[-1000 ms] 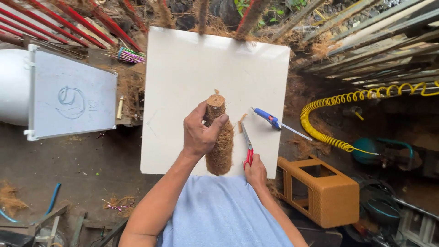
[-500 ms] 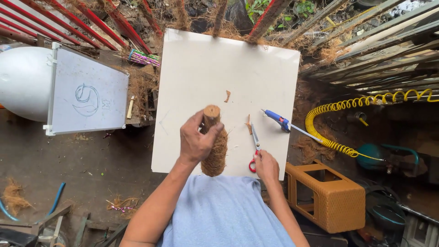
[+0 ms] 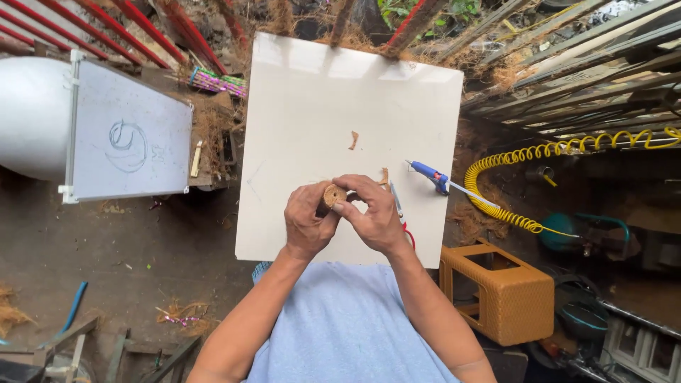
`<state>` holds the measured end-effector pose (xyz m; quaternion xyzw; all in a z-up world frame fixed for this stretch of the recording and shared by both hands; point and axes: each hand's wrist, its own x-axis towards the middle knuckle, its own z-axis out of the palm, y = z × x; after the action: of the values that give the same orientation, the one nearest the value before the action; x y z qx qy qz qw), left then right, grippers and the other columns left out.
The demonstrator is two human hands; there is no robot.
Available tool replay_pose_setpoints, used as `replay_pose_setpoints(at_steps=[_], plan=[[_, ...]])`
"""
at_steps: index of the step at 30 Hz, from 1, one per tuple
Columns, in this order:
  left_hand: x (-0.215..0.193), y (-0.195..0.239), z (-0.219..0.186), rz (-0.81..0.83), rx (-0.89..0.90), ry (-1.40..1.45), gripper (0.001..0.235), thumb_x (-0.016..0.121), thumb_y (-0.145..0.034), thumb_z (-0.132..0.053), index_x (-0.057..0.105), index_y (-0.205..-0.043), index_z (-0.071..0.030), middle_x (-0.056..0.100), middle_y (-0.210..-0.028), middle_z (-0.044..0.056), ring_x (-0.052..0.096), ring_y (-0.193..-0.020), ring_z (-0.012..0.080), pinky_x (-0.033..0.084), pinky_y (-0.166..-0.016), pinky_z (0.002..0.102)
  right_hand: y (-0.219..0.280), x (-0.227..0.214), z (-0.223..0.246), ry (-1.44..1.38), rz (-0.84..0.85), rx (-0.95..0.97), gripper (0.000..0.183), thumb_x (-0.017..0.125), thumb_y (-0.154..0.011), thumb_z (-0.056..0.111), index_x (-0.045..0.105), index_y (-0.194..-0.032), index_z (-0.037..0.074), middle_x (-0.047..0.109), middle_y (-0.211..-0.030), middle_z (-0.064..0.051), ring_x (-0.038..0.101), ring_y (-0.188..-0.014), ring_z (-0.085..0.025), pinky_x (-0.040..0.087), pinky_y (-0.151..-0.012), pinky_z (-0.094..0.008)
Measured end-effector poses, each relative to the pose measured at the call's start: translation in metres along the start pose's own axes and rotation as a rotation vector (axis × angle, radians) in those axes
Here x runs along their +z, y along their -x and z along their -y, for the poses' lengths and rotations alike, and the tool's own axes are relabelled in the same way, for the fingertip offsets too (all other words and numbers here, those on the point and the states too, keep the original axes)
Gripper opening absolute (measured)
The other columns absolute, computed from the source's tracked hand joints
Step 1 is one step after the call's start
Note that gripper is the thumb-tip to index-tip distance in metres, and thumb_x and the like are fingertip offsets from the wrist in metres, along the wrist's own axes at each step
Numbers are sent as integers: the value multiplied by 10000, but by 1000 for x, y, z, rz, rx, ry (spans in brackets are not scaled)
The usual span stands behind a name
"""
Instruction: The person cuts a piece of coco fiber with scissors, applies hot glue to a cylindrical base, and attaches the fiber piece. They then trim the attached fiber to shape the object.
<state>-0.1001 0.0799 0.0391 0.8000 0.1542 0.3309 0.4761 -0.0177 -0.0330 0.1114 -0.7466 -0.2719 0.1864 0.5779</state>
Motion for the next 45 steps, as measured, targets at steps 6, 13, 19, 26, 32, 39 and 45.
replay_pose_setpoints(at_steps=[6, 13, 19, 26, 32, 39, 45], plan=[[3, 9, 15, -2, 30, -3, 334, 826, -787, -216, 687, -1082, -142, 730, -934, 9, 698, -840, 229, 539, -785, 363, 9, 11, -18, 305, -57, -258, 353, 782, -847, 133, 699, -1163, 0, 710, -1048, -177, 703, -942, -336, 603, -786, -416], [8, 15, 15, 16, 59, -21, 346, 838, -764, -207, 670, -1053, -113, 713, -918, 31, 692, -842, 252, 540, -808, 387, -1, -13, 0, 209, 143, -144, 478, 801, -794, 39, 658, -1249, 5, 702, -1115, -193, 691, -1024, -370, 593, -842, -458], [4, 16, 15, 31, 96, -39, 395, 848, -768, -245, 646, -1078, -108, 716, -994, 31, 698, -908, 249, 541, -848, 393, -7, -32, 32, 40, 373, 115, 653, 763, -760, -59, 539, -1372, -20, 621, -1252, -310, 593, -1158, -499, 519, -951, -606], [-15, 18, 5, 215, 85, 13, 678, 889, -679, -248, 592, -1267, -90, 706, -1085, 93, 696, -996, 296, 529, -951, 444, 5, -32, 17, 82, 276, 138, 498, 749, -798, -34, 641, -1280, 26, 689, -1154, -200, 664, -1078, -386, 563, -918, -514], [-8, 36, 21, 183, 133, -46, 489, 850, -738, -317, 678, -1155, -129, 725, -1035, 10, 703, -976, 217, 532, -933, 371, 28, -21, 1, 56, 161, 189, 261, 686, -876, 6, 727, -1128, 62, 726, -1018, -119, 720, -958, -290, 611, -840, -406], [-1, 34, 30, 148, 193, -172, 513, 790, -782, -540, 670, -1095, -152, 663, -892, 5, 660, -799, 226, 548, -736, 364, 55, -15, -4, 346, 73, 90, 300, 830, -785, 119, 690, -1037, 38, 651, -937, -107, 715, -860, -287, 644, -719, -345], [-55, -18, -17, 585, -19, 293, 678, 661, -784, -74, 436, -1423, -99, 496, -1411, 211, 461, -1328, 445, 382, -1081, 566, 58, -11, 0, 390, 103, 37, 251, 791, -839, 291, 692, -954, 91, 666, -886, -87, 714, -817, -291, 613, -693, -393]])
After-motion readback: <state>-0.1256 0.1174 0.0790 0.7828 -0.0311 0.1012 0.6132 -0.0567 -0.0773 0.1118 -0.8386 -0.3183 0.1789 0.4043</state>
